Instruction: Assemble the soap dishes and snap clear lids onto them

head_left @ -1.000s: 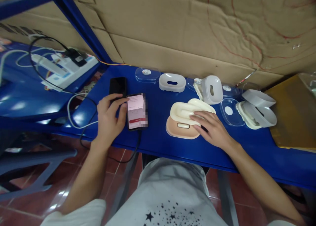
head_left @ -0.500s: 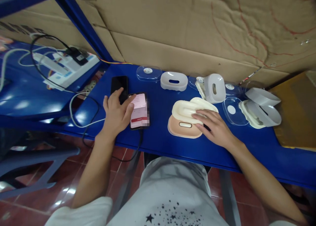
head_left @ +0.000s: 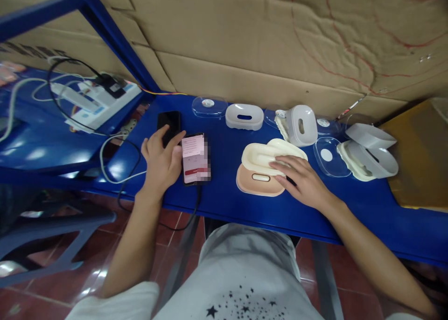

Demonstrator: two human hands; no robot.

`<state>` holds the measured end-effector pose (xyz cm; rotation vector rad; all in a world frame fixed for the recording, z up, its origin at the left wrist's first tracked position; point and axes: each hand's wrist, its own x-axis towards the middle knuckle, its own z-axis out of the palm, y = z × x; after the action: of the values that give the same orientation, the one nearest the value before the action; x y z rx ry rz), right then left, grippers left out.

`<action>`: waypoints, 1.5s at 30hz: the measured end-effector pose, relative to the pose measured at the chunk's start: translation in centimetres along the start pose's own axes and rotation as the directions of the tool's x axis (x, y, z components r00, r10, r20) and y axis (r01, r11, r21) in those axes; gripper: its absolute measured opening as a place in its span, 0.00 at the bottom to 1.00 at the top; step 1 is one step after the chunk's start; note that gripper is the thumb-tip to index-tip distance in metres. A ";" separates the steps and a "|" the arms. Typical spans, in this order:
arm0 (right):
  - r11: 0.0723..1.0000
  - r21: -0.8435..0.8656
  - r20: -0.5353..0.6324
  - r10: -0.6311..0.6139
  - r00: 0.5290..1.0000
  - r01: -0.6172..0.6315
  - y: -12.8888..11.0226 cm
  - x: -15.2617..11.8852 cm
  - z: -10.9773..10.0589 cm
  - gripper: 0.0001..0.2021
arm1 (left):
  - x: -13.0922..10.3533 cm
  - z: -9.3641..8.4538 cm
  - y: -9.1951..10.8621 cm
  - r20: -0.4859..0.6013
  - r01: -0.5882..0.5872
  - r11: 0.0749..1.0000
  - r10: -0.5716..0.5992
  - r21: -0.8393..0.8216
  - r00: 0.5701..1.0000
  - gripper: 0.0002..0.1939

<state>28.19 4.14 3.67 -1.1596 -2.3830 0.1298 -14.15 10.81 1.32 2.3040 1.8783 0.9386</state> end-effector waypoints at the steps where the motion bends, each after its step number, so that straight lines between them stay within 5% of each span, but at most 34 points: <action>1: 1.000 0.001 0.001 0.001 1.000 -0.001 0.0 0.0 0.0 0.18 | 0.0 -0.1 0.1 -0.014 0.000 1.000 0.000 -0.007 1.000 0.40; 10: 1.000 -0.006 0.001 -0.006 1.000 0.006 0.0 0.1 0.0 0.17 | -0.2 -0.2 0.8 0.117 -0.138 0.989 0.142 -0.050 0.983 0.42; 28: 1.000 0.002 0.024 0.021 1.000 -0.021 0.1 0.0 0.0 0.18 | -0.6 0.1 0.7 0.102 -0.250 0.968 0.252 -0.029 0.962 0.37; 33: 1.000 0.008 0.028 0.023 0.999 -0.023 0.0 0.0 0.0 0.18 | -0.6 0.1 0.9 0.120 -0.212 0.977 0.213 -0.019 0.970 0.37; 39: 0.999 0.017 0.024 0.030 0.999 -0.031 0.0 0.1 0.0 0.19 | -0.1 -0.3 0.7 0.023 0.056 0.994 -0.058 0.094 0.998 0.36; 45: 0.999 0.020 0.026 0.032 0.999 -0.033 0.0 0.0 0.0 0.19 | 0.0 0.0 0.6 0.055 0.021 0.997 -0.025 0.077 0.998 0.37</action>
<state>28.14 4.15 3.67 -1.1940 -2.3805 0.1807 -13.63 10.67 1.50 2.3191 1.9476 0.8052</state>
